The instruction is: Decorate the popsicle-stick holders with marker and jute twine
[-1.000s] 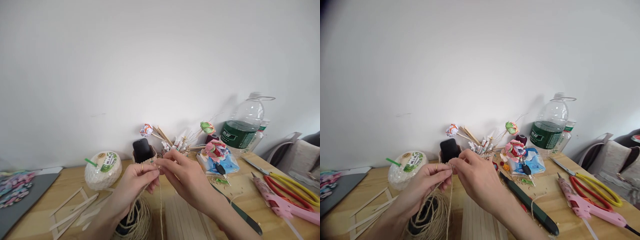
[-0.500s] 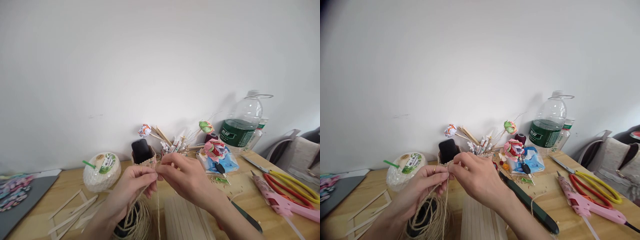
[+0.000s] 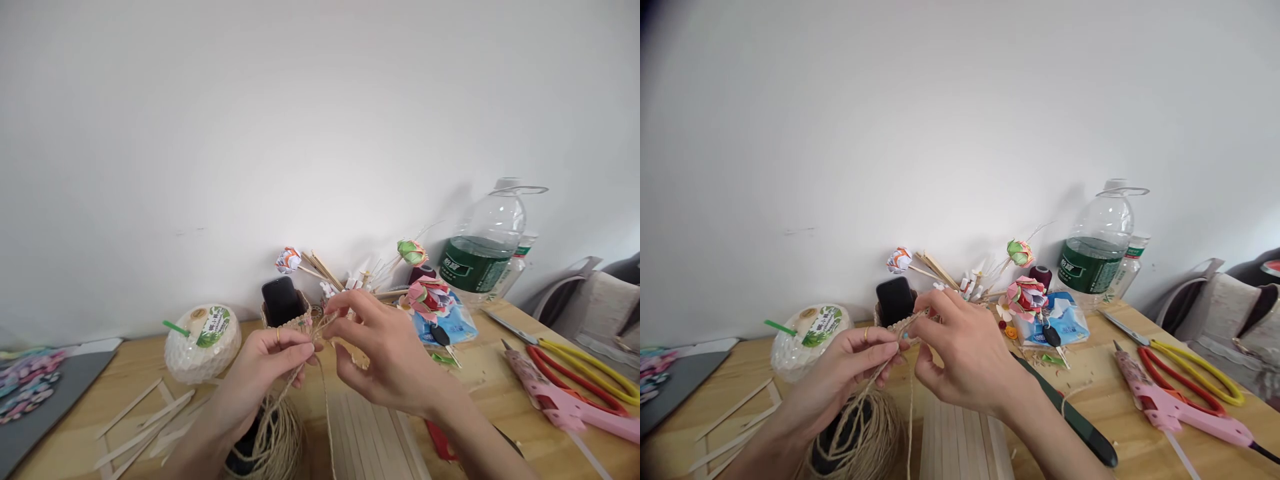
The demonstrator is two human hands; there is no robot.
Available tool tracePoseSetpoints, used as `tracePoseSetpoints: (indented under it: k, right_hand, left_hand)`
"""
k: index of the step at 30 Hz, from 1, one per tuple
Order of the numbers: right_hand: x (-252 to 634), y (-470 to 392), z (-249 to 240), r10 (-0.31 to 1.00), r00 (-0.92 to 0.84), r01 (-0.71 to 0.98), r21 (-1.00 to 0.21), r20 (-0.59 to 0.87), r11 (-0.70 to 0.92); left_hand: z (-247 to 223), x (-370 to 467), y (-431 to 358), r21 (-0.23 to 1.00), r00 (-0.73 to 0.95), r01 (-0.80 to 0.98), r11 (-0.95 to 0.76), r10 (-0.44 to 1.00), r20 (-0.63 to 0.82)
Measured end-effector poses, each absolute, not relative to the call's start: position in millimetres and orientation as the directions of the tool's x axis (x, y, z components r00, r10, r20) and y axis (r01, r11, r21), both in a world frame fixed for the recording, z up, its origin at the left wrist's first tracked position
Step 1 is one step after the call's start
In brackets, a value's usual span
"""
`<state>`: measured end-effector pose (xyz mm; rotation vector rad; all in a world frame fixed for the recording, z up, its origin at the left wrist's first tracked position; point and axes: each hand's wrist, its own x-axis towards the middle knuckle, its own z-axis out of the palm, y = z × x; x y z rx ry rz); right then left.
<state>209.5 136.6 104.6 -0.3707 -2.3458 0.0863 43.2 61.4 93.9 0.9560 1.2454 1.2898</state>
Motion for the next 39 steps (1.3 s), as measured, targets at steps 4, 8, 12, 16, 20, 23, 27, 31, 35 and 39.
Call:
tracePoseSetpoints:
  k: [4,8,12,16,20,23,27,31,35,39]
  right_hand:
    - [205.4,138.5,99.6,0.375,-0.632,0.307,-0.225,0.678,0.925]
    - [202.4,138.0,96.7,0.371,-0.565,0.337,-0.204,0.737,0.919]
    - [202.5,131.5,100.0,0.280,-0.534,0.211,-0.195,0.798,0.958]
    - [203.4,131.9,99.1,0.234,-0.563,0.172,-0.165,0.793,0.971]
    - [203.3,137.3,94.6,0.189,-0.598,0.195,-0.088,0.779,0.977]
    - [203.1,138.9,93.2,0.131,-0.583,0.192,-0.021,0.802,0.981]
    - [202.0,138.8,93.8,0.055,-0.536,0.203,0.065,0.842,0.977]
    - [200.4,139.0,95.1,0.049,-0.544,0.206,0.077,0.838,0.976]
    - [200.1,140.4,95.8,0.015,-0.537,0.154,0.080,0.843,0.985]
    - [201.4,140.0,94.6,-0.005,-0.569,0.061,0.048,0.822,0.997]
  left_hand:
    - [89.0,42.2,62.1,0.997,-0.161,-0.061,0.050,0.985,-0.059]
    - [85.3,40.9,62.7,0.997,-0.209,0.054,0.046,0.977,-0.034]
    - [89.0,40.6,62.7,0.998,-0.239,0.035,0.047,0.970,-0.037]
    - [91.8,40.9,62.5,0.997,-0.192,-0.056,0.058,0.979,-0.067]
    - [90.9,40.9,62.1,0.973,-0.155,-0.211,0.095,0.979,-0.129]
    - [91.2,40.6,61.8,0.940,-0.115,-0.311,0.138,0.977,-0.181]
    - [92.5,40.4,61.0,0.904,-0.049,-0.382,0.189,0.973,-0.225]
    - [91.9,40.6,60.0,0.889,0.000,-0.397,0.228,0.969,-0.248]
    - [90.5,40.9,59.5,0.884,0.041,-0.390,0.256,0.964,-0.261]
    - [91.1,41.9,59.3,0.881,0.082,-0.386,0.272,0.962,-0.261]
